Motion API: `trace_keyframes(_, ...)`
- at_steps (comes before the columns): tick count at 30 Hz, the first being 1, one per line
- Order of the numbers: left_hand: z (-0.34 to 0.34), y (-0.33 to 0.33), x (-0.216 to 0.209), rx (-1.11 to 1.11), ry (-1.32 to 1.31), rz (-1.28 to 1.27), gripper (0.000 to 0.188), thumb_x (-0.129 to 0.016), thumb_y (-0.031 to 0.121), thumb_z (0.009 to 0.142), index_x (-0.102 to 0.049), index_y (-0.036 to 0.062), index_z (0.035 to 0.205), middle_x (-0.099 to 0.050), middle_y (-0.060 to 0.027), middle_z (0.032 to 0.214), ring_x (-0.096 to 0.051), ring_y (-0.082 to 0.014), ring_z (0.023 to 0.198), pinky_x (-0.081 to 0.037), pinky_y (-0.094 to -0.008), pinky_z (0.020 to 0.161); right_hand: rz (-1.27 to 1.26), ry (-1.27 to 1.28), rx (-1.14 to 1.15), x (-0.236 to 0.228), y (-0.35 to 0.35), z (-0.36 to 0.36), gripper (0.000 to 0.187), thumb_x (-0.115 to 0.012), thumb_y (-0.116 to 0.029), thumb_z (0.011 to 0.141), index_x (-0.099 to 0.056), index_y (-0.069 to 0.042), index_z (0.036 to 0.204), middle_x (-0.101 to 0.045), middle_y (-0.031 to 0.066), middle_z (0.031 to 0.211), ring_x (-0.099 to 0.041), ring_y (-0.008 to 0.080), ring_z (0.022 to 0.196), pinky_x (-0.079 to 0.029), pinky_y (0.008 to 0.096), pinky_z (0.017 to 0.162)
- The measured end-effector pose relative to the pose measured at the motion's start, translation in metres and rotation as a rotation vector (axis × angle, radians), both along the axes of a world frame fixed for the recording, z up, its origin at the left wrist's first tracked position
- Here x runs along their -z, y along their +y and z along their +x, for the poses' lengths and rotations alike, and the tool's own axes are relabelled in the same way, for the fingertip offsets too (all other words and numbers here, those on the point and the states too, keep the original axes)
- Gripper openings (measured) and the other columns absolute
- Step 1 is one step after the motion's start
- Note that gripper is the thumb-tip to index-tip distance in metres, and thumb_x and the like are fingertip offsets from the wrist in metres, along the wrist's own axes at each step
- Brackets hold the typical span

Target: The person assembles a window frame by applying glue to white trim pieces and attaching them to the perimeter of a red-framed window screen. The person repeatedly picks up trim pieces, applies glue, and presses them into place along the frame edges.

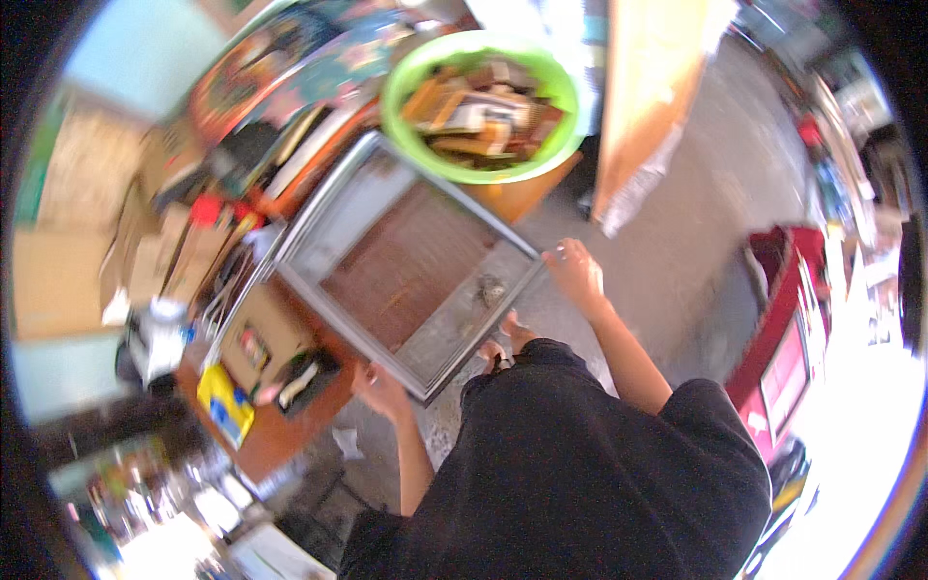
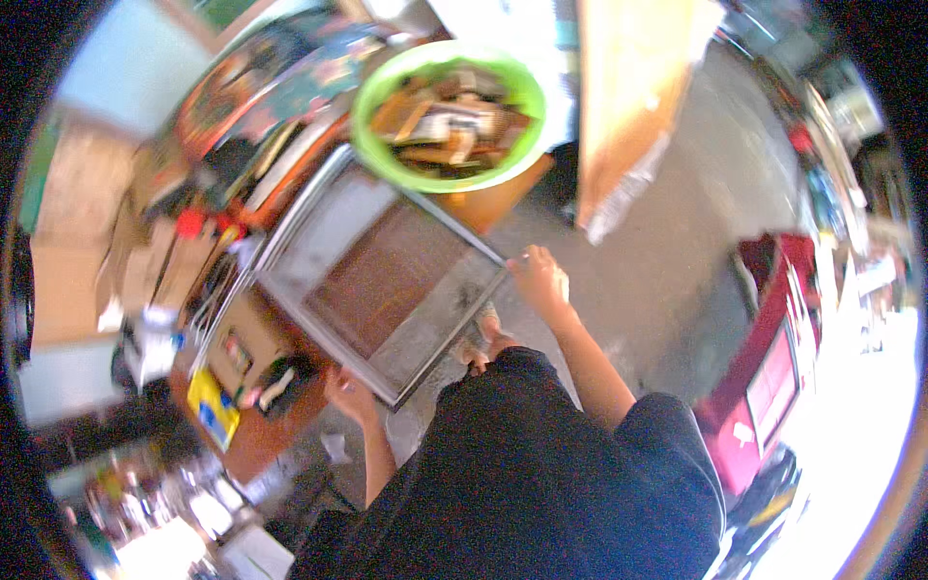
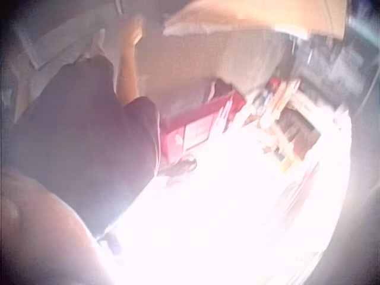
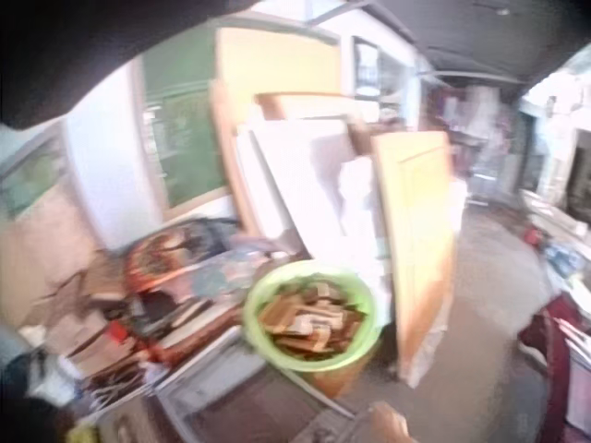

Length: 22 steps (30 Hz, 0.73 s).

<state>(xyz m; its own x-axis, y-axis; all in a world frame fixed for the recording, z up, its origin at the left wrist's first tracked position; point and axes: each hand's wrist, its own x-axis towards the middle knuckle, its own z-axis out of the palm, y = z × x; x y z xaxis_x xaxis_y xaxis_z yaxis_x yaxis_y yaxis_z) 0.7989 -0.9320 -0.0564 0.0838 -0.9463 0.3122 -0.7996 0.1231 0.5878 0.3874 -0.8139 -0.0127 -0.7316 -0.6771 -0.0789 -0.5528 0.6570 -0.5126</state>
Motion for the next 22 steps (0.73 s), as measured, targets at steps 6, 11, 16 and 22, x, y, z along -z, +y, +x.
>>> trace_keyframes(6, -0.015, -0.031, -0.045, -0.015, 0.151, -0.073, 0.033, -0.061, 0.021, 0.102, -0.060, -0.0065, 0.122, -0.061, -0.0228, 0.120, -0.059, -0.0368, 0.109, -0.046, -0.0482, 0.098, 0.192, -0.199, 0.222, 0.003, 0.115, 0.013, 0.038, -0.061, -0.043, 0.094, -0.069, -0.006, 0.103, -0.070, 0.0184, 0.110, -0.067, 0.0384, 0.105, -0.054, 0.0489, 0.089)
trace_keyframes(11, -0.106, -0.050, -0.090, 0.388, -0.014, -0.360, 0.032, -0.058, 0.024, 0.105, -0.062, -0.0041, 0.120, -0.062, -0.0201, 0.119, -0.058, -0.0375, 0.112, -0.044, -0.0490, 0.100, 0.069, -0.256, 0.284, 0.030, 0.197, 0.027, 0.039, -0.059, -0.040, 0.096, -0.064, -0.003, 0.102, -0.070, 0.0203, 0.103, -0.069, 0.0422, 0.097, -0.056, 0.0523, 0.084)
trace_keyframes(16, -0.247, 0.004, -0.129, 0.622, 0.119, -0.397, 0.027, -0.056, 0.021, 0.105, -0.063, -0.0015, 0.118, -0.062, -0.0182, 0.118, -0.059, -0.0348, 0.110, -0.046, -0.0470, 0.097, 0.008, -0.348, 0.308, 0.049, 0.261, 0.007, 0.039, -0.059, -0.041, 0.097, -0.063, -0.003, 0.104, -0.069, 0.0205, 0.102, -0.069, 0.0426, 0.097, -0.055, 0.0534, 0.082)
trace_keyframes(22, -0.430, 0.124, -0.107, 1.123, 0.239, -0.355, 0.023, -0.059, 0.019, 0.104, -0.064, -0.0001, 0.116, -0.062, -0.0156, 0.113, -0.061, -0.0280, 0.103, -0.052, -0.0392, 0.084, -0.070, -0.428, 0.497, 0.063, 0.390, -0.044, 0.040, -0.059, -0.043, 0.097, -0.063, -0.004, 0.106, -0.070, 0.0196, 0.106, -0.068, 0.0407, 0.102, -0.055, 0.0521, 0.086)
